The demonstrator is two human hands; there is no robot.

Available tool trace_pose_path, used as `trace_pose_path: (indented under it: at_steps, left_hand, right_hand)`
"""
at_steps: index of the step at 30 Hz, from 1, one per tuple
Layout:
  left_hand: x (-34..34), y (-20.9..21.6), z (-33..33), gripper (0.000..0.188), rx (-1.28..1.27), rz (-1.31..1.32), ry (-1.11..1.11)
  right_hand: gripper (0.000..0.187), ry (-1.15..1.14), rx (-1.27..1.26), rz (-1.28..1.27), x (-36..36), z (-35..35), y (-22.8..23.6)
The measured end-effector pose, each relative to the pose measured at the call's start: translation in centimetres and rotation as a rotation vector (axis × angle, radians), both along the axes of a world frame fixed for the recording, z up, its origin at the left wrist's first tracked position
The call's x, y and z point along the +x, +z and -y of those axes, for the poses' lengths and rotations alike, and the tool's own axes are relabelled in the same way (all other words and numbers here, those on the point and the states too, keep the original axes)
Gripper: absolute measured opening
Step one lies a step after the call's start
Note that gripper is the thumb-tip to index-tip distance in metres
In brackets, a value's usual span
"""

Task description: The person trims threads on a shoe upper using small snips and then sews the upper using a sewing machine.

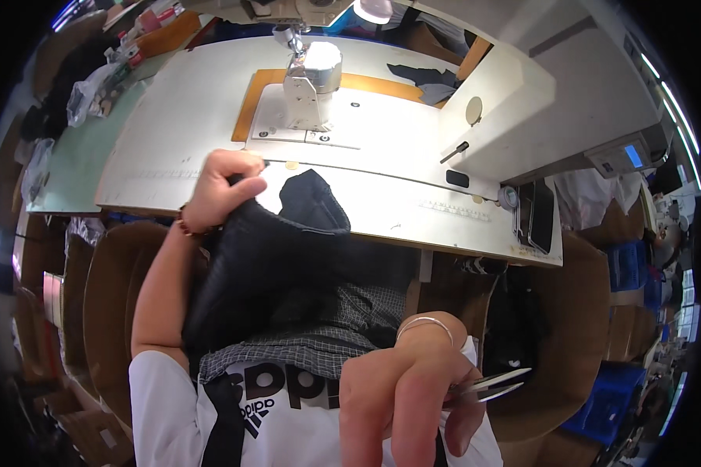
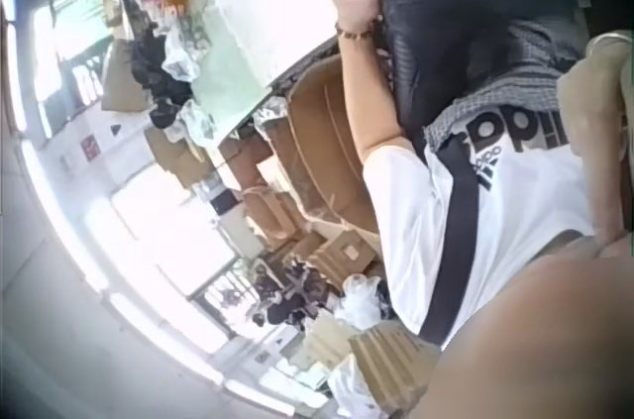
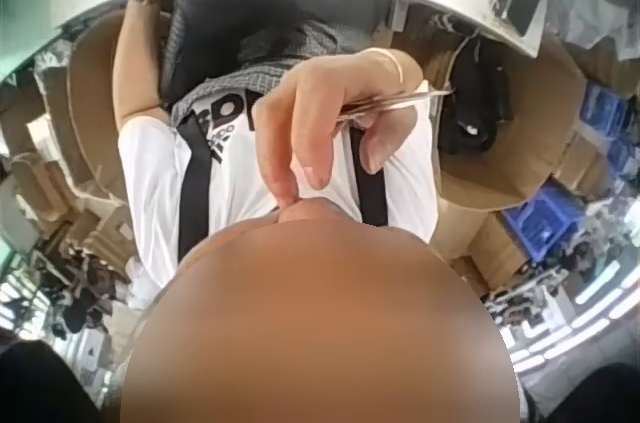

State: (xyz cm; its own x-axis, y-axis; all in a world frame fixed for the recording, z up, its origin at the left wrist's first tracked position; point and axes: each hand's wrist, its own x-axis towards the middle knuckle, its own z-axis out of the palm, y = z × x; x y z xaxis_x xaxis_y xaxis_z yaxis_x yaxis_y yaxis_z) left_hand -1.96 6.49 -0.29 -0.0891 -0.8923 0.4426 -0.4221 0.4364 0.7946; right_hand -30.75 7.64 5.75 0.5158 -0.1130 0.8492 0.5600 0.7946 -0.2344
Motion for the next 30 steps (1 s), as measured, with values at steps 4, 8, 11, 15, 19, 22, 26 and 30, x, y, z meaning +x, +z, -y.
trace_pose_path:
  at_steps: [4, 8, 11, 15, 19, 22, 26, 30]
  left_hand:
    - [0.6, 6.5, -5.0, 0.044, 0.124, 0.263, 0.383]
    - [0.3, 12.2, -4.1, 0.047, 0.136, 0.663, 0.662]
    - [-2.5, 11.8, -1.4, 0.044, 0.019, 0.952, 0.673]
    - [-5.9, 7.0, 3.7, 0.038, 0.000, 0.996, 0.600]
    - [-5.4, 3.6, 5.4, 0.035, 0.121, 0.576, 0.402]
    - [-3.1, 3.6, 6.3, 0.030, 0.142, 0.432, 0.172]
    - [-1.3, 3.4, 5.5, 0.024, 0.732, -0.216, 0.045]
    - [-2.6, 3.0, 4.6, 0.031, 0.701, -0.653, -0.107]
  right_hand:
    - [0.041, 0.231, -0.188, 0.017, 0.0, 2.6, -0.5]
    - [0.024, -0.617, -0.485, -0.605, 1.8, 4.5, -0.5]
    - [0.045, -1.335, -0.767, -0.963, 7.1, 7.8, -1.6]
    - [0.075, -1.322, -0.943, -0.980, 9.2, 12.6, -5.9]
    - [0.025, -0.938, -0.401, -1.191, 6.2, 14.9, -8.1]
    - [0.020, -0.855, -0.147, -1.244, 4.0, 15.7, -11.1]
    - [0.019, -0.799, -0.088, -1.296, 3.5, 15.2, -10.9]
    - [0.021, -1.088, -0.194, -1.345, 5.6, 13.5, -8.6]
